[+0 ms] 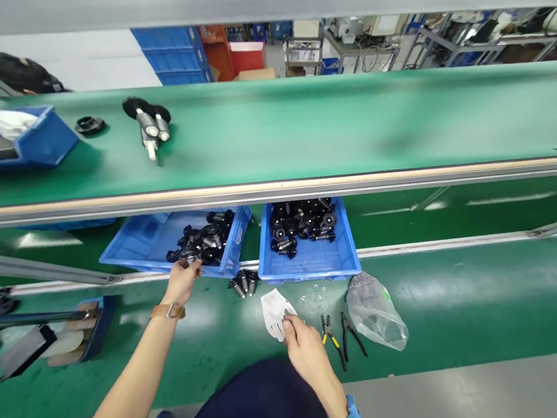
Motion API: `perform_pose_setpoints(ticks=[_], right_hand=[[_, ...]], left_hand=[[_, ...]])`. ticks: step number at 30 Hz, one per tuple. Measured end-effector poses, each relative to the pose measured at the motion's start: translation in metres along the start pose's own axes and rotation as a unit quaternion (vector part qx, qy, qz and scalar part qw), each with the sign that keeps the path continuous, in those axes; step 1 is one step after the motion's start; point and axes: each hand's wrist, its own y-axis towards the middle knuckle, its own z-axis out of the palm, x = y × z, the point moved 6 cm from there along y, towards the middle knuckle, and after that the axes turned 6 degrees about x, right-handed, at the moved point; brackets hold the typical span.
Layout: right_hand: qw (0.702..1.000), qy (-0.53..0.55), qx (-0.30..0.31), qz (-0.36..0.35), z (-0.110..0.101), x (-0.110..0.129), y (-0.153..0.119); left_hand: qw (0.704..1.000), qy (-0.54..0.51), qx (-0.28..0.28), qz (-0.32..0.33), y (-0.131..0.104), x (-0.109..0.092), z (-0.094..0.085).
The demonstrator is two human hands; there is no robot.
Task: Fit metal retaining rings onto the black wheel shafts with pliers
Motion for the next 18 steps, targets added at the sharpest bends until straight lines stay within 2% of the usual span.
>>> perform_pose_setpoints(ticks=[3,6,8,10,11,13,15,18], right_hand=[[1.0,-0.006,0.002,0.012,0.004,-0.01,0.0],[1.0,0.026,-0.012,0.007,0.007,-0.011,0.004],[0.997,0.061,-0.035,-0.007,0.003,-0.005,0.009],[0.993,0.094,-0.064,-0.041,-0.006,0.009,0.015],[0.989,0.109,-0.077,-0.067,-0.013,0.018,0.018],[0.977,0.141,-0.094,-0.127,-0.028,0.036,0.023],[0.962,0.183,-0.091,-0.179,-0.041,0.05,0.026],[0.946,0.245,-0.061,-0.205,-0.051,0.052,0.026]], left_hand=[[1.0,-0.001,0.002,0.008,0.029,-0.018,0.002],[0.997,0.003,0.064,0.044,0.017,-0.03,0.021],[0.989,0.011,0.13,0.069,-0.011,-0.033,0.039],[0.972,0.034,0.212,0.096,-0.05,-0.036,0.059],[0.948,0.08,0.277,0.132,-0.073,-0.04,0.071],[0.894,0.161,0.369,0.199,-0.117,-0.05,0.087],[0.856,0.202,0.411,0.242,-0.149,-0.061,0.094],[0.834,0.218,0.427,0.274,-0.174,-0.075,0.094]])
